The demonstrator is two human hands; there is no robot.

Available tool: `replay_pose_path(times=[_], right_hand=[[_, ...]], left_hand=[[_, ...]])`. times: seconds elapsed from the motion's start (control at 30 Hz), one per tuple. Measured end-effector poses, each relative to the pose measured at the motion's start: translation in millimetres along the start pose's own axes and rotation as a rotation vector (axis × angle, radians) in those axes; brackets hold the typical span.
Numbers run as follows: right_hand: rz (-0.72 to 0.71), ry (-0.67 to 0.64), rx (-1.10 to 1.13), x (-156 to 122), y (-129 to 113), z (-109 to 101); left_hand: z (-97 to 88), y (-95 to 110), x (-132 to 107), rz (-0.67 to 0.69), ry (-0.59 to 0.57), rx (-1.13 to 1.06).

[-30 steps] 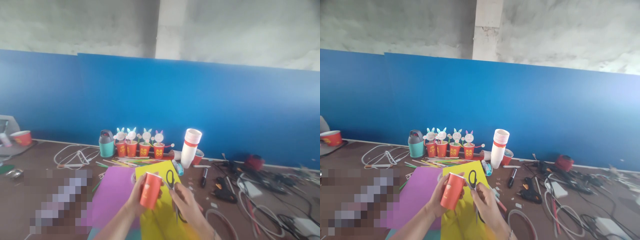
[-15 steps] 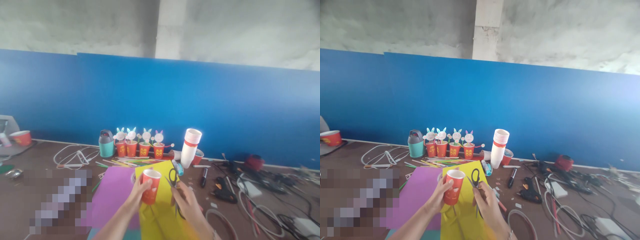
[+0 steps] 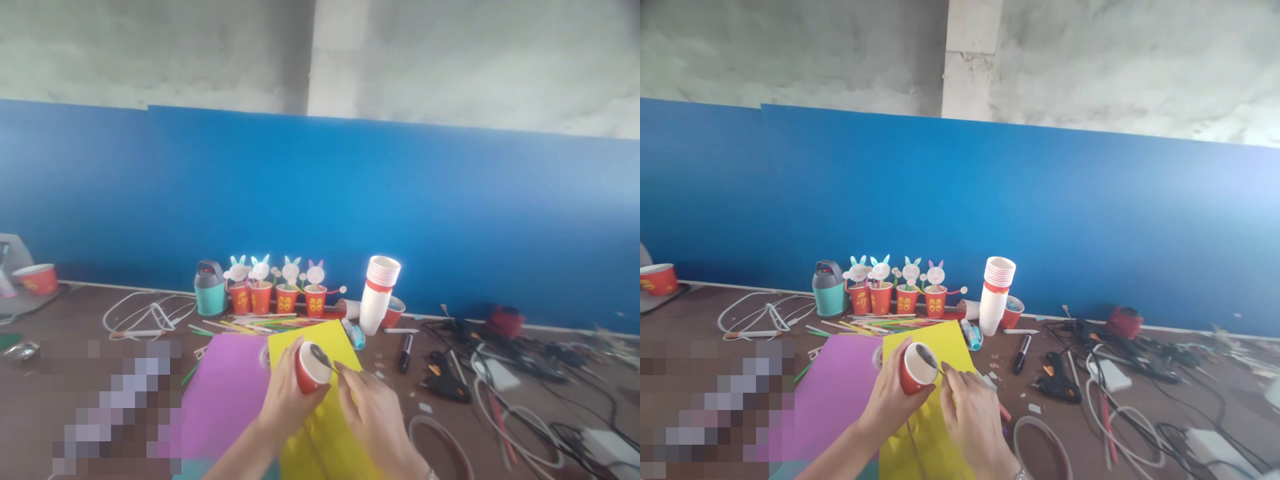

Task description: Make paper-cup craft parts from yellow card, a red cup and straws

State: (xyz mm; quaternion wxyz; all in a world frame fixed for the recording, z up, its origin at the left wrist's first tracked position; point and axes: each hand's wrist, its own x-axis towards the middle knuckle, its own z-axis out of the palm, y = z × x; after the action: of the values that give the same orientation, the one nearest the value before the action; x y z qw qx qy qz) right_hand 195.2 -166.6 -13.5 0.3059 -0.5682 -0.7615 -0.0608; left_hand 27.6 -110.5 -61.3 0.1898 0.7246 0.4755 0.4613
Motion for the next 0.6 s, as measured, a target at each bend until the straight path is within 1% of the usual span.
replay_pose_path(times=[0.07, 0.13, 0.23, 0.33, 0.37, 0.4, 0.5, 0.6], right_hand=[[-0.009, 0.03, -0.057, -1, 2, 3], [0.006, 0.069, -0.066, -2, 6, 7], [0.013, 0.131, -0.041, -3, 12, 11], [0.005, 0.127, 0.048, -4, 12, 11], [0.041, 0.121, 0.111, -4, 10, 11], [0.105, 0.119, 0.193, -4, 8, 11], [0.374, 0.141, 0.556, -2, 2, 10], [0.591, 0.106, 0.899, 0, 0, 12]], left_hand=[[1.1, 0, 0, 0.02, -0.017, 0.008], [1.4, 0, 0, 0.033, -0.033, 0.015], [1.4, -1, 1, 0.012, -0.035, 0.036], [1.3, -2, 2, -0.02, -0.026, 0.057], [1.3, -2, 2, -0.028, -0.025, 0.059], [1.3, -3, 2, -0.038, -0.024, 0.059], [1.9, -5, 1, -0.052, -0.013, 0.066], [2.6, -6, 0, -0.023, 0.001, 0.065]])
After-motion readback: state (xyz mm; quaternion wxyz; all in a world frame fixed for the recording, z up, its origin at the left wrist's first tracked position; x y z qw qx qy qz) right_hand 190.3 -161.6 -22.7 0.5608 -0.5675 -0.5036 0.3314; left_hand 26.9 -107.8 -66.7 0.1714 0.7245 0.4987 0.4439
